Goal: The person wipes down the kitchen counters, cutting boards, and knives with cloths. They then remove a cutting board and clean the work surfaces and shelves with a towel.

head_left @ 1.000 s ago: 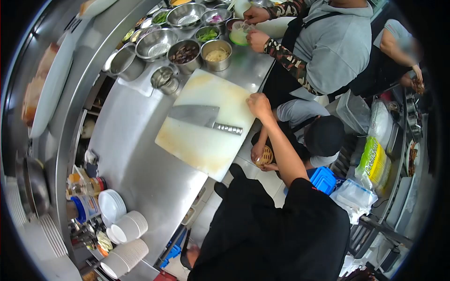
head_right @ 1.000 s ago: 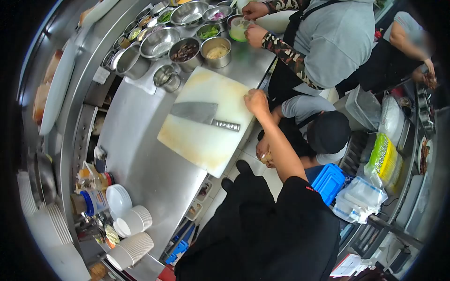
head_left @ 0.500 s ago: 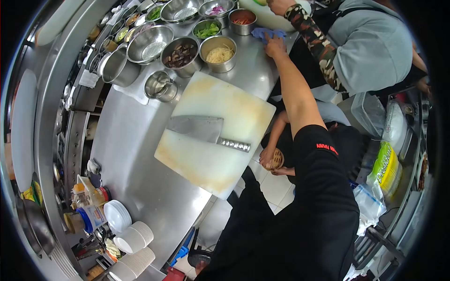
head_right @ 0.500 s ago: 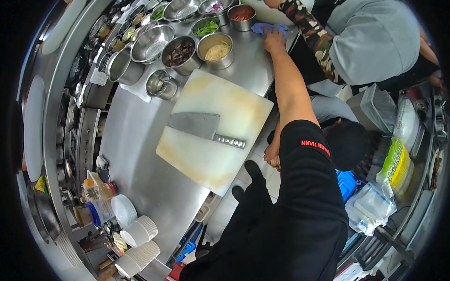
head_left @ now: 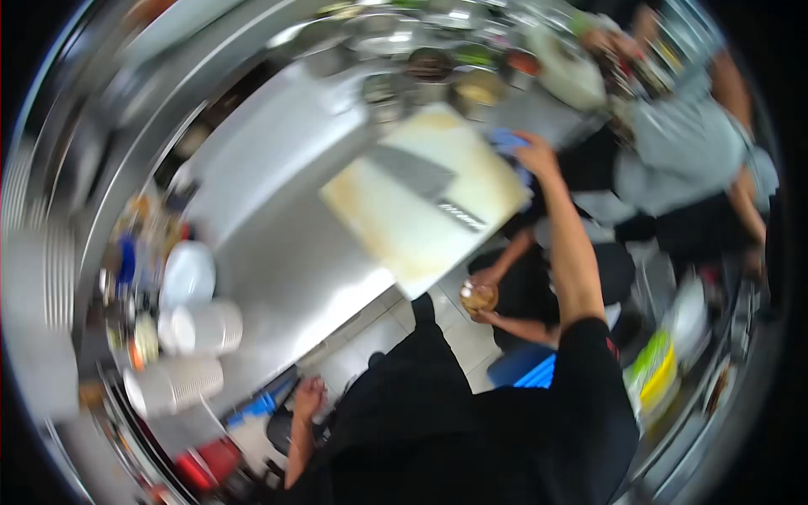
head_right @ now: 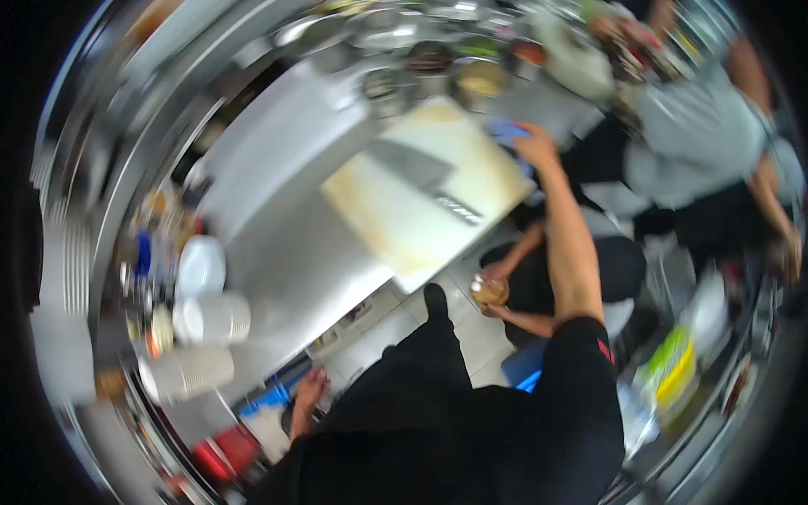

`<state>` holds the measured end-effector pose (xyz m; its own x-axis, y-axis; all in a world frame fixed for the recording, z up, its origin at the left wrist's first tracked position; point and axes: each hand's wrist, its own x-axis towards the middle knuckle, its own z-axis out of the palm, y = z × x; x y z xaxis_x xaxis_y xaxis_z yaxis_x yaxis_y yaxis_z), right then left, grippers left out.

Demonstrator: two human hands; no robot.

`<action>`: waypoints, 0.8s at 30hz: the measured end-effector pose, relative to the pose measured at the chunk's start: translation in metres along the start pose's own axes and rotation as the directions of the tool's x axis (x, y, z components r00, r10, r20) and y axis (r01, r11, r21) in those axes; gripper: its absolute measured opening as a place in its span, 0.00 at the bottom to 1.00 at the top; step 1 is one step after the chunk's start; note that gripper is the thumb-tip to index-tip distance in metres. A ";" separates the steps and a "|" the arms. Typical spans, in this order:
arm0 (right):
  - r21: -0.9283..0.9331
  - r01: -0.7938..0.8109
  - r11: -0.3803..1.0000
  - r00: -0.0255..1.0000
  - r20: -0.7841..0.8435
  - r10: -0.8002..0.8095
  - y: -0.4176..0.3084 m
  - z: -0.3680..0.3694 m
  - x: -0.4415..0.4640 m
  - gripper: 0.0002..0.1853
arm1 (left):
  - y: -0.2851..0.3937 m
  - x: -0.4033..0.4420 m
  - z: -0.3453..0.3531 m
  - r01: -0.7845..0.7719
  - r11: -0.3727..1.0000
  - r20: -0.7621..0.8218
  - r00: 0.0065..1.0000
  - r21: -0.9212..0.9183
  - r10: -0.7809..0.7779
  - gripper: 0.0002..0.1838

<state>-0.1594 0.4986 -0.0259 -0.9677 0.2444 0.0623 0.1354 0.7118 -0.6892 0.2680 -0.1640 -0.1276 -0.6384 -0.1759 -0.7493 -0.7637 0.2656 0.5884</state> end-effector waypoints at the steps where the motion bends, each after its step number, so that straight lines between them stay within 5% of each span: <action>1: 0.182 0.024 0.983 0.998 -0.067 -0.011 -0.015 -0.004 -0.019 0.23 | 0.014 -0.012 -0.002 -0.066 0.990 0.000 0.998 0.122 0.066 0.19; 2: 0.358 -0.071 0.931 0.997 -0.003 0.078 -0.039 -0.012 -0.045 0.24 | -0.009 -0.003 -0.005 -0.092 0.995 -0.027 0.995 0.040 0.093 0.20; 4: 0.670 0.025 0.742 1.000 -0.026 -0.010 -0.095 -0.012 -0.116 0.27 | -0.003 -0.009 -0.009 -0.082 0.991 0.015 0.996 -0.104 0.084 0.24; 5: 0.677 0.067 0.733 0.998 -0.060 -0.035 -0.113 -0.006 -0.153 0.26 | 0.004 -0.014 -0.013 -0.099 0.991 0.060 0.993 -0.085 0.104 0.26; 8: 0.802 0.002 0.597 0.999 0.024 -0.035 -0.169 0.042 -0.270 0.17 | 0.010 -0.012 -0.013 -0.061 0.859 0.214 0.957 -0.509 0.195 0.44; 11: 0.716 -0.187 0.673 0.981 0.102 0.165 -0.236 0.108 -0.376 0.17 | 0.025 -0.004 -0.007 0.155 0.488 0.410 0.779 -0.859 0.475 0.53; 12: 0.731 -0.202 0.652 0.979 0.168 0.114 -0.242 0.129 -0.405 0.16 | 0.030 -0.004 -0.003 0.276 0.371 0.444 0.734 -0.887 0.514 0.54; 13: 0.527 -0.198 0.826 0.973 0.208 0.101 -0.230 0.149 -0.429 0.16 | 0.027 0.002 0.004 0.341 0.343 0.481 0.690 -0.875 0.541 0.55; 15: 0.311 -0.052 0.949 0.981 0.194 -0.009 -0.254 0.165 -0.483 0.17 | 0.032 -0.009 0.011 0.388 0.311 0.497 0.693 -0.867 0.522 0.56; 16: 0.474 -0.191 0.860 0.963 0.262 0.069 -0.271 0.173 -0.512 0.18 | 0.030 -0.014 0.015 0.398 0.259 0.475 0.733 -0.880 0.488 0.55; 17: 0.541 -0.163 0.825 0.961 0.276 0.009 -0.275 0.185 -0.535 0.19 | 0.028 -0.019 0.020 0.397 0.204 0.446 0.774 -0.895 0.448 0.54; 19: 0.443 0.291 0.848 0.914 0.133 -0.383 -0.306 0.245 -0.581 0.21 | 0.016 -0.020 0.005 0.287 0.305 0.396 0.829 -0.908 0.395 0.53; 21: 0.288 0.235 0.928 0.855 0.393 -0.339 -0.321 0.279 -0.618 0.23 | -0.001 -0.037 0.012 0.204 0.319 0.322 0.866 -0.926 0.382 0.49; 22: 0.294 0.233 0.927 0.855 0.392 -0.339 -0.332 0.285 -0.626 0.23 | -0.015 -0.045 0.015 0.117 0.322 0.237 0.900 -0.939 0.366 0.45; 23: 0.084 0.431 0.899 0.897 0.070 -0.437 -0.341 0.290 -0.631 0.16 | -0.029 -0.051 0.016 0.024 0.323 0.142 0.927 -0.946 0.347 0.42; 24: -0.176 0.531 0.829 0.794 -0.238 -0.559 -0.346 0.293 -0.630 0.10 | -0.081 -0.012 0.026 0.339 -0.108 0.180 0.714 -0.935 0.677 0.40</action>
<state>0.3411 -0.0951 -0.0384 -0.7934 -0.0473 0.6069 -0.3641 0.8358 -0.4109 0.3399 -0.1587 -0.1736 -0.9554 0.2251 -0.1913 -0.2229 -0.9743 -0.0332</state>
